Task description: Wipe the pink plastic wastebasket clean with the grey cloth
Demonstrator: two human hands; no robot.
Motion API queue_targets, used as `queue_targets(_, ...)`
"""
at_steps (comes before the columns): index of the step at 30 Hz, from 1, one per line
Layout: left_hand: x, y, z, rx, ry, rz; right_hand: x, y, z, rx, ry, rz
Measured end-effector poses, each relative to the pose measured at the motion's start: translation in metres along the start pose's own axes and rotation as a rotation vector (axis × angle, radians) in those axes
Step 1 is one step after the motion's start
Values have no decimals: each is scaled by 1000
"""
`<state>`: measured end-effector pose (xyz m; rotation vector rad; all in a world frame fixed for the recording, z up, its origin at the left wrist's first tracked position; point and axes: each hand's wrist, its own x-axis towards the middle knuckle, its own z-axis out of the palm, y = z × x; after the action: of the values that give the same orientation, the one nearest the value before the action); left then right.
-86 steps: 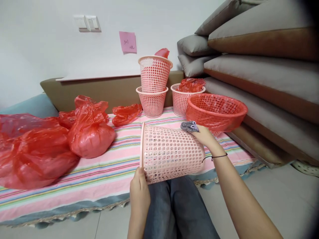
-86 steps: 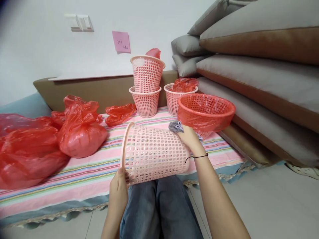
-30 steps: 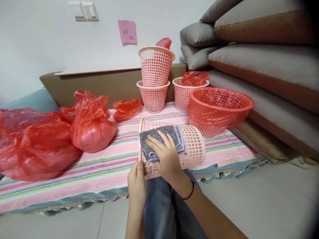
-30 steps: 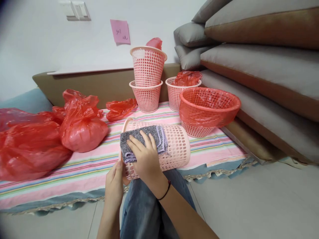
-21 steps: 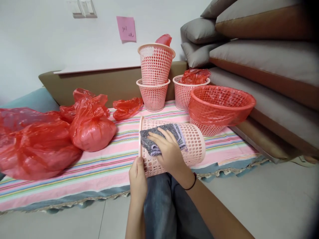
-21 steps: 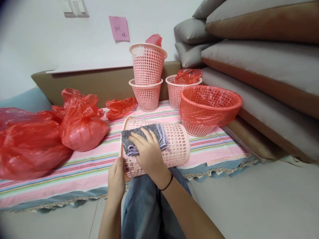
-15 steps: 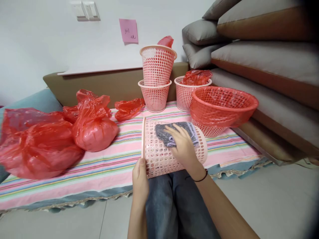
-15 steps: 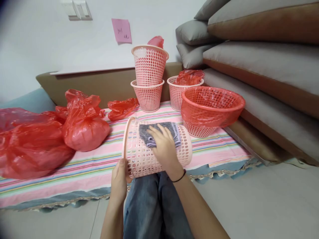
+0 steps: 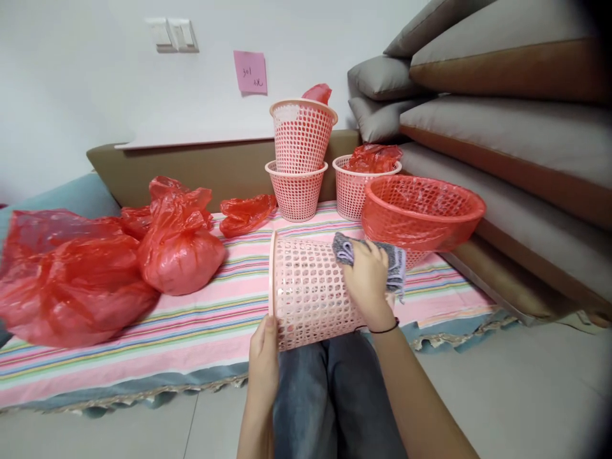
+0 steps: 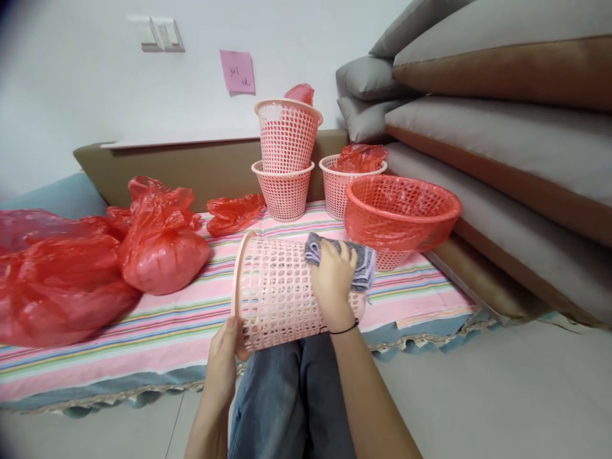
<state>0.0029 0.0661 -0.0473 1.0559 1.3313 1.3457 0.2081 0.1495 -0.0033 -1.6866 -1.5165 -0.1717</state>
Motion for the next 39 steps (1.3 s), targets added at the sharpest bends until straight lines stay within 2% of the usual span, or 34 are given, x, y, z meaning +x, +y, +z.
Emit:
queue_targets(3, -3, -3, -2, 11, 22, 3, -3, -45, 8, 102, -86, -93)
queue_targets(5, -3, -4, -3, 13, 60, -9, -9, -70, 8, 176, -170, -211)
queue_targets(7, -3, -4, -4, 29, 105, -10, -15, -85, 6, 236, -241, -333)
queue_targets(9, -3, -3, -4, 54, 124, -2, -20, -88, 3, 268, -276, -402)
queue_targets(11, -2, -3, -4, 74, 100, 8, -21, -80, 0, 273, -285, -402)
queue_targets(14, -1, -3, -1, 72, 45, 18, -18, -48, -3, 227, -271, -351)
queue_targets(21, -1, -2, 3, 87, 71, 10, -11, 51, -19, 63, -55, -138)
queue_targets(25, -3, 1, 4, 112, 73, 26, -19, 81, -27, 153, 9, -62)
queue_targets(29, -3, 1, 3, 134, 89, 25, -40, 83, -28, 166, 43, -88)
queue_targets(39, 1, 2, 4, 40, 53, -42, -96, 51, -23, 69, 107, -135)
